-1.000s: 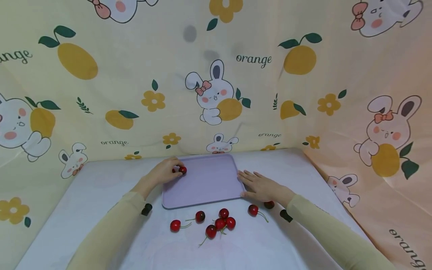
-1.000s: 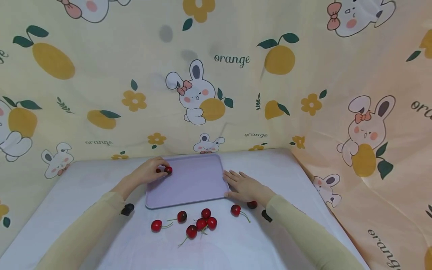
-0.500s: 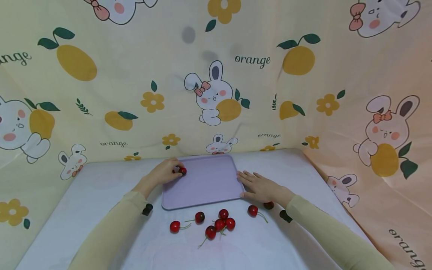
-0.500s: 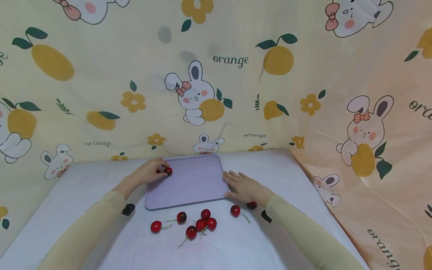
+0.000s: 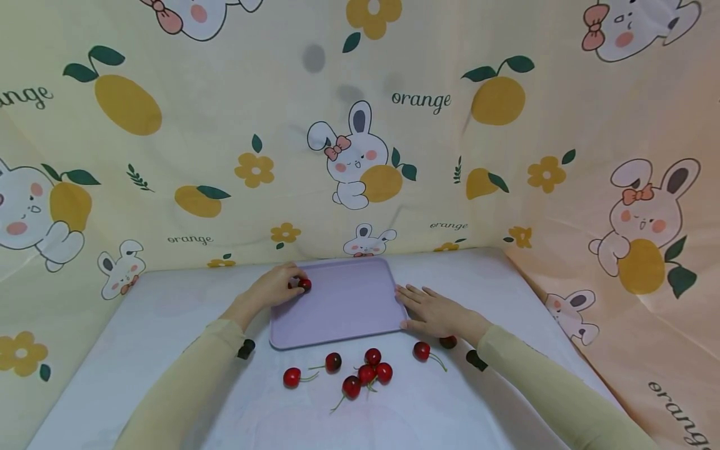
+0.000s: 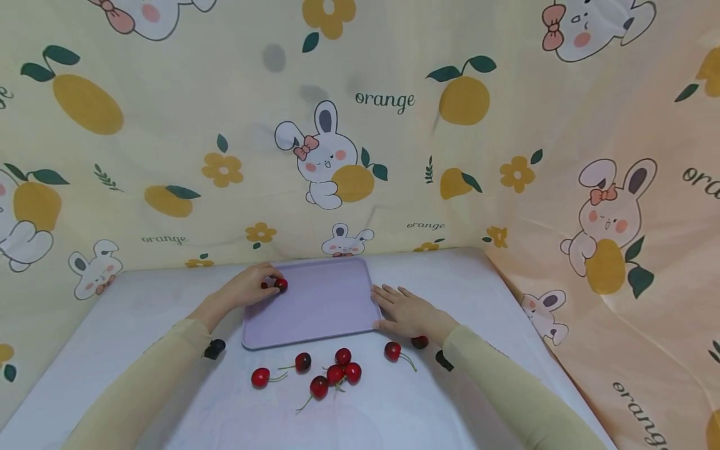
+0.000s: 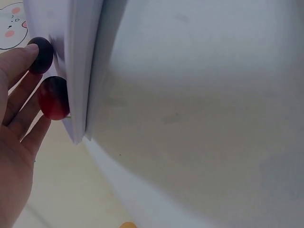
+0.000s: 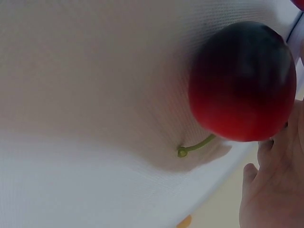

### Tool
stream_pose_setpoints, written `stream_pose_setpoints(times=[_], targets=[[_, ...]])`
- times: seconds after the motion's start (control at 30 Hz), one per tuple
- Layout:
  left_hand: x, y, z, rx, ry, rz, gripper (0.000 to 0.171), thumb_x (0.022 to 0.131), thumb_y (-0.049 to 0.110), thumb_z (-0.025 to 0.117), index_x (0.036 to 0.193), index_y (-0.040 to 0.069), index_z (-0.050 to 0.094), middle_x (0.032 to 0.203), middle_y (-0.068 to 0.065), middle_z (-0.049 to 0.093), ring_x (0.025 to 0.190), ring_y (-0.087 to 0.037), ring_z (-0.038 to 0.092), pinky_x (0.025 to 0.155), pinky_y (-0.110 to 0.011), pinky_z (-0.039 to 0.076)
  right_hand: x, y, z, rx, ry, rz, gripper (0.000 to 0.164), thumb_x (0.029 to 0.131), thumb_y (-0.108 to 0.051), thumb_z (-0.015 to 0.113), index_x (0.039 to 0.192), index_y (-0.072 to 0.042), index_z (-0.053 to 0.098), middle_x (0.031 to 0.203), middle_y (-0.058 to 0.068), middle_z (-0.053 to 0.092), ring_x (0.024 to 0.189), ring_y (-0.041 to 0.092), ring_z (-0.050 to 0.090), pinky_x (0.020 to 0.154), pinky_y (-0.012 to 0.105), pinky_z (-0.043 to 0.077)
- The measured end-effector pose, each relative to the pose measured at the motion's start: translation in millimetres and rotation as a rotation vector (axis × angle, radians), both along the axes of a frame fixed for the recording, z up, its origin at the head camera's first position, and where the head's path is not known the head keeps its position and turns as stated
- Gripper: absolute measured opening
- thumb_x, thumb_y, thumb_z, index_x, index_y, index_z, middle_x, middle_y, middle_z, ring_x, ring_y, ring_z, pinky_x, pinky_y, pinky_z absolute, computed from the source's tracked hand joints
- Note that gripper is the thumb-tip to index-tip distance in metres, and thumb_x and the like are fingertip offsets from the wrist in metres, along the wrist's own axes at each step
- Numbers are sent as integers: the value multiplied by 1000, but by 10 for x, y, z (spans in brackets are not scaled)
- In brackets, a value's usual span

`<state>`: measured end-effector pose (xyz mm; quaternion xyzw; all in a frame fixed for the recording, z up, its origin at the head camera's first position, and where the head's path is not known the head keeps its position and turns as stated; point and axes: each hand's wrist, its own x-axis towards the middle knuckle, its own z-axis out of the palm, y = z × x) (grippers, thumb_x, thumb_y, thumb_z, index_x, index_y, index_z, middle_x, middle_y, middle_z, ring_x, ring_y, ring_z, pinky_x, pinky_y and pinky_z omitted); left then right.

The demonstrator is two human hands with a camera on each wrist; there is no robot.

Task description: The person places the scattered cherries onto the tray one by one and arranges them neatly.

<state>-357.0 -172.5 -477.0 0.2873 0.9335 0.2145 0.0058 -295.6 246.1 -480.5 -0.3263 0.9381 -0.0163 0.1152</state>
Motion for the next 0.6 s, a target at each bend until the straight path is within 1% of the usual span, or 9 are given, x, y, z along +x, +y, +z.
stream_pose_setpoints(times=[0.23, 0.33, 0.5, 0.6], targets=[[54, -28, 18, -20, 47, 1, 30, 94, 11, 76, 122, 2, 71, 121, -15, 65, 106, -27, 64, 96, -48, 56, 1, -21, 1, 4, -1, 2, 83, 104, -62, 46, 164, -8, 27, 173, 8, 20, 158, 34, 19, 127, 56, 17], [83, -40, 35, -9, 55, 4, 32, 93, 11, 76, 124, 2, 70, 126, -17, 63, 109, -29, 64, 98, -49, 56, 6, -30, 9, 7, -4, -2, 83, 104, -62, 47, 164, -8, 26, 173, 8, 19, 158, 34, 18, 127, 57, 17], [152, -48, 95, 7, 33, 27, 31, 95, 14, 75, 125, 4, 70, 132, -16, 62, 120, -33, 61, 105, -51, 52, 8, -32, 25, 10, -9, -7, 83, 104, -61, 47, 164, -7, 26, 173, 9, 19, 158, 34, 17, 127, 57, 16], [216, -47, 141, 5, 29, 46, 31, 96, 16, 75, 125, 6, 71, 136, -15, 61, 126, -34, 59, 108, -52, 49, 1, -23, 20, 8, -11, -9, 83, 104, -61, 47, 164, -8, 26, 173, 9, 19, 158, 35, 17, 127, 57, 16]])
